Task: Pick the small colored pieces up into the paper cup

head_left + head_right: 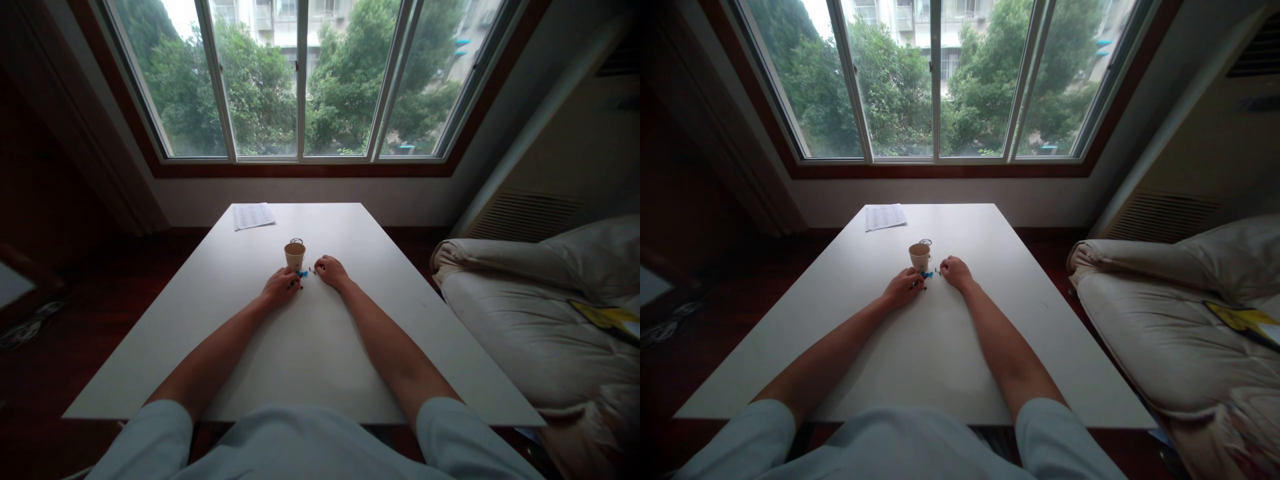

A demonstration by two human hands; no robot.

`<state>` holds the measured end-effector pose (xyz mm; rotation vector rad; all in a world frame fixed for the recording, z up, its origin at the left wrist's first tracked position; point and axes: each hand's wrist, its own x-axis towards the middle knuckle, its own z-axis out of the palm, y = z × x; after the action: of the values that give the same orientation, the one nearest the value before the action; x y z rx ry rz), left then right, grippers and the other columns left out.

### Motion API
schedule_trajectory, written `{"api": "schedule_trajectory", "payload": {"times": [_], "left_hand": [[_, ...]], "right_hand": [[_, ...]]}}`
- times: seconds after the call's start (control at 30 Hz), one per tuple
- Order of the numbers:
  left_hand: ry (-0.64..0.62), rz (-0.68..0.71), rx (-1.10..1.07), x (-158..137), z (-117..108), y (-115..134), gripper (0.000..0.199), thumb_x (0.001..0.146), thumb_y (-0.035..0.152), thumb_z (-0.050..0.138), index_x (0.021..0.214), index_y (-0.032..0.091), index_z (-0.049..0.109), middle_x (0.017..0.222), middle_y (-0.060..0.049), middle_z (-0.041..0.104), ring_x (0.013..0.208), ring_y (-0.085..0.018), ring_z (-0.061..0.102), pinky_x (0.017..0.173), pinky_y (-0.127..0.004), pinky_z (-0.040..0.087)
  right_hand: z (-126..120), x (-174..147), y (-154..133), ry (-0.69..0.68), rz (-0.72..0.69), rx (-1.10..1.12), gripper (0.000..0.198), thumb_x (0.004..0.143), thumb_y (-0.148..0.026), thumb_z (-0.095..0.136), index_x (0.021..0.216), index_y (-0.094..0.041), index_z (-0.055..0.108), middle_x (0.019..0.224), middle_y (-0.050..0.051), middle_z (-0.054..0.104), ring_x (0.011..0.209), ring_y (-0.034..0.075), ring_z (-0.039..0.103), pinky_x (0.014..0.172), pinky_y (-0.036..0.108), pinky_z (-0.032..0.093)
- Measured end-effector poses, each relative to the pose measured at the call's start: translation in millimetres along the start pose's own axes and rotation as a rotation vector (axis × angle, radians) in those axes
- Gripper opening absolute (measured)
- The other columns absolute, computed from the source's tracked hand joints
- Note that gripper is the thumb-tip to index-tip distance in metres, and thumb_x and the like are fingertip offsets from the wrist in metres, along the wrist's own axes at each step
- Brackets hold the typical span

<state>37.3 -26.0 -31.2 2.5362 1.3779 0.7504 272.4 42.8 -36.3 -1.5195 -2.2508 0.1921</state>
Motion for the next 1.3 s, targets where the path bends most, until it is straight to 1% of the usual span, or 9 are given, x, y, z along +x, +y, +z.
{"api": "schedule_trajectory", "payload": {"times": [0.13,0.2,0.33,0.5,0.63,0.77,1.0,1.17,1.3], "left_hand": [[0.013,0.008,-0.008,0,1,-2,0.018,0.093,0.028,0.056,0.1,0.023,0.072,0.109,-0.007,0.064,0.104,-0.022,0.058,0.089,-0.035,0.049],[0.008,-0.002,-0.007,0,1,-2,0.018,0.092,0.028,0.057,0.1,0.023,0.072,0.109,-0.007,0.065,0.105,-0.022,0.058,0.09,-0.035,0.049],[0.003,-0.008,-0.002,0,0,-1,0.019,0.093,0.029,0.056,0.101,0.023,0.072,0.11,-0.007,0.065,0.105,-0.023,0.058,0.09,-0.035,0.048],[0.007,-0.017,-0.004,0,-2,0,0.018,0.093,0.029,0.057,0.1,0.023,0.073,0.11,-0.007,0.065,0.106,-0.023,0.058,0.09,-0.035,0.049],[0.03,-0.02,-0.012,0,-2,0,0.018,0.093,0.03,0.057,0.098,0.022,0.073,0.11,-0.008,0.064,0.104,-0.023,0.059,0.09,-0.036,0.049],[0.063,-0.011,-0.038,0,0,-3,0.017,0.092,0.03,0.058,0.096,0.022,0.073,0.108,-0.007,0.064,0.101,-0.022,0.059,0.088,-0.036,0.05],[0.117,-0.052,-0.083,0,3,-6,0.014,0.092,0.028,0.062,0.095,0.022,0.074,0.102,-0.007,0.064,0.097,-0.021,0.06,0.085,-0.035,0.05],[0.149,-0.088,-0.088,0,3,-7,0.012,0.091,0.026,0.062,0.093,0.023,0.074,0.099,-0.006,0.063,0.092,-0.019,0.06,0.081,-0.032,0.049],[0.153,-0.097,-0.069,1,5,-9,0.014,0.092,0.029,0.061,0.092,0.023,0.073,0.096,-0.005,0.062,0.089,-0.018,0.059,0.08,-0.031,0.048]], "right_hand": [[-1,0,-4,-0.029,-0.067,0.038,0.02,0.094,-0.028,0.059,0.103,-0.021,0.076,0.096,0.005,0.067,0.087,0.015,0.06,0.08,0.023,0.042],[-1,0,-7,-0.039,-0.081,0.026,0.02,0.094,-0.03,0.06,0.104,-0.021,0.075,0.096,0.005,0.067,0.086,0.015,0.06,0.079,0.023,0.042],[-2,2,-14,-0.064,-0.065,-0.046,0.02,0.096,-0.028,0.058,0.102,-0.02,0.076,0.099,0.007,0.067,0.089,0.016,0.06,0.081,0.024,0.041],[0,2,-22,-0.056,-0.046,-0.113,0.022,0.098,-0.027,0.054,0.102,-0.02,0.074,0.103,0.01,0.068,0.095,0.019,0.06,0.084,0.026,0.041],[1,3,-25,-0.077,-0.031,-0.133,0.022,0.098,-0.023,0.053,0.104,-0.019,0.074,0.106,0.012,0.068,0.1,0.021,0.06,0.087,0.026,0.041],[0,3,-28,-0.096,-0.015,-0.165,0.025,0.1,-0.024,0.051,0.107,-0.018,0.074,0.109,0.012,0.068,0.103,0.021,0.061,0.089,0.026,0.041],[-1,3,-31,-0.115,0.001,-0.202,0.031,0.102,-0.028,0.047,0.113,-0.017,0.073,0.112,0.013,0.068,0.105,0.021,0.061,0.092,0.027,0.041],[3,3,-30,-0.114,0.007,-0.213,0.029,0.101,-0.025,0.046,0.109,-0.016,0.073,0.111,0.013,0.068,0.103,0.022,0.061,0.089,0.027,0.041],[9,4,-27,-0.088,-0.01,-0.195,0.025,0.1,-0.022,0.049,0.106,-0.016,0.072,0.108,0.013,0.069,0.101,0.022,0.061,0.088,0.028,0.041]]}}
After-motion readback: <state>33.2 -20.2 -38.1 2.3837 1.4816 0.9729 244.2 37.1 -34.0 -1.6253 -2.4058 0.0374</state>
